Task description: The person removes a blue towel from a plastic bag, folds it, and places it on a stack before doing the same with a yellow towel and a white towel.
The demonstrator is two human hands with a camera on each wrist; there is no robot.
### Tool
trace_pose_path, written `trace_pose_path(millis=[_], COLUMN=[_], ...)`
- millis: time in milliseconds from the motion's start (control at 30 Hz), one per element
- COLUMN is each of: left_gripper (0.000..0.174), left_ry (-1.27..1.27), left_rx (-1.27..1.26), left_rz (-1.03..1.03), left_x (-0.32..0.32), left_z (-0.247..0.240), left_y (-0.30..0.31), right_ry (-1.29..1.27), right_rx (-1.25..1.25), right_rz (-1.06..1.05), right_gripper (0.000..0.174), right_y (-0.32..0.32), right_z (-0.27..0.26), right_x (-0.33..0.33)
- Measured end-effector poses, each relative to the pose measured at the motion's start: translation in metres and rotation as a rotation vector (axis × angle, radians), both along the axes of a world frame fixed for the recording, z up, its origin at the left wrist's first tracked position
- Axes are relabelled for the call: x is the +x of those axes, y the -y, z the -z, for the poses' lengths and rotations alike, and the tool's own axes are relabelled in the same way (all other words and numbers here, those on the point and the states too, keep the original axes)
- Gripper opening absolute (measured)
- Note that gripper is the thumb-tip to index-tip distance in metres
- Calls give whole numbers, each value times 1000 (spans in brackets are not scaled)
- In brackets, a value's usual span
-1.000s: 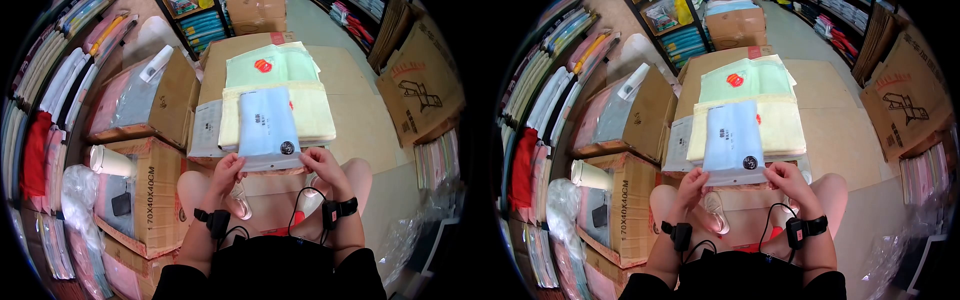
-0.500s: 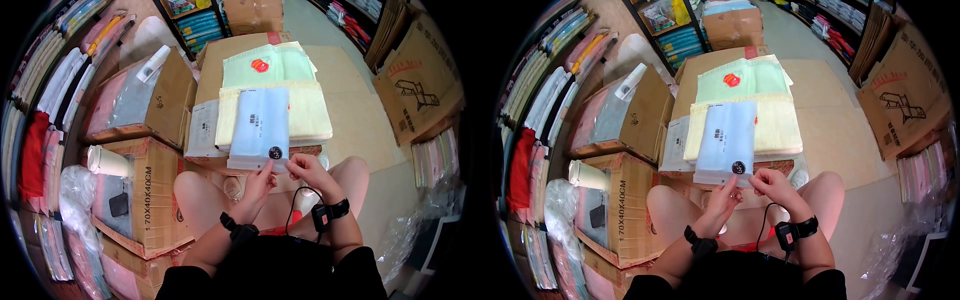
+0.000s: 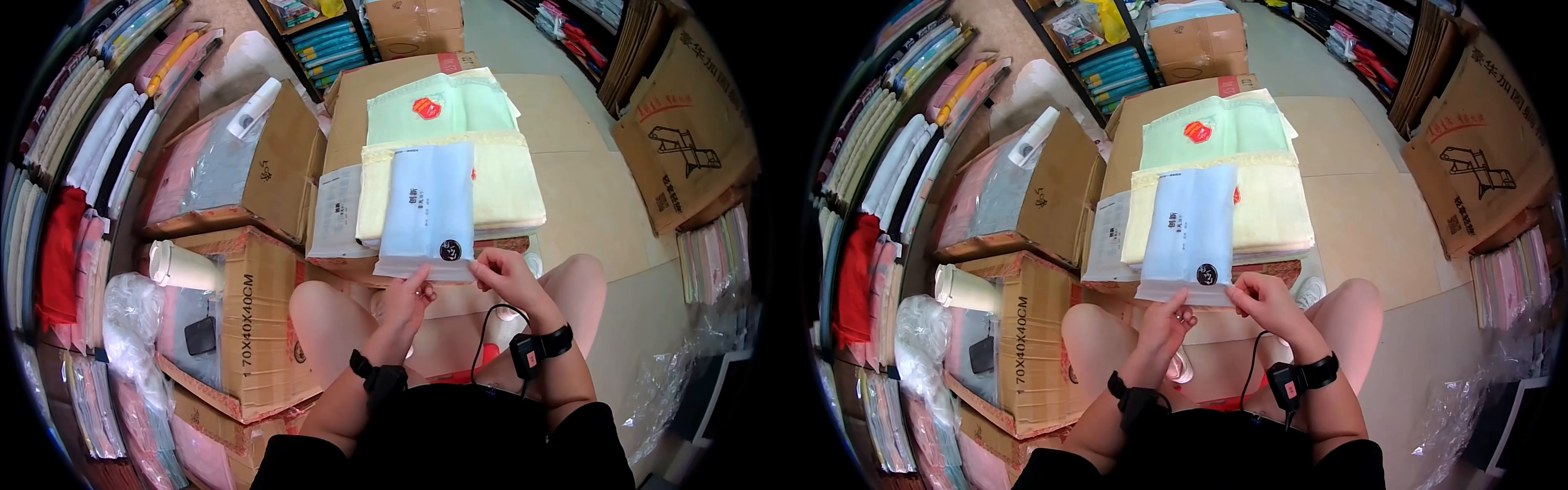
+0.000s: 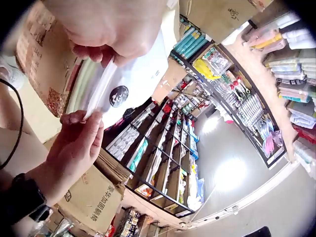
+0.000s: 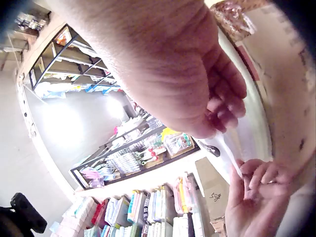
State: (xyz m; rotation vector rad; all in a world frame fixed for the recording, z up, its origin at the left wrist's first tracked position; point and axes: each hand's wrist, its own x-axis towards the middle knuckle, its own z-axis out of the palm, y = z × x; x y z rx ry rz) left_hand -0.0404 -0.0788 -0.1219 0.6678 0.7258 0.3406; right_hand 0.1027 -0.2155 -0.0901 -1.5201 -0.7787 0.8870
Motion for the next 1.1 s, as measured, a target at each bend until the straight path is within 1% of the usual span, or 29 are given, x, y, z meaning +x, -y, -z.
trace_pose_path(millis=[167,233,300,400,467,800,867,967,1100], left_gripper=[14,15,16,14,11,10,11,9,7], left_ry=[44,72,101,74,110,106,120,87,105], left_rx=[-7,-18,-30,-79,35,12,43,100,124], left_rz=[-77,-80,-84,-51,-36,-47,-135,-135,-150], left_x=[-10,-9,-8,-3,-1,-4,-10,-15,-23], left_z=[4,2,-1,-5,1,3,8,1,12], left_y=[-13,-13,-12,-4,-2,-7,-19,-23,-37], right_ry=[14,-77,-104,-137,-143,-129,-131,-124,-87], right_rx=[7,31,36,38,32,24,30,33,45], right_rz=[26,-22,-26,-34,-32,-29,-14,-27,1], right_gripper=[24,24,24,23,23,23,23,22,21], right_y=[0,-1,-1,-1,1,3,3,1,0], right_z=[-5,-3,-2,-2,-2,-1,0,-2,-9], right_x=[0,1,1,1,2,3,2,1,0])
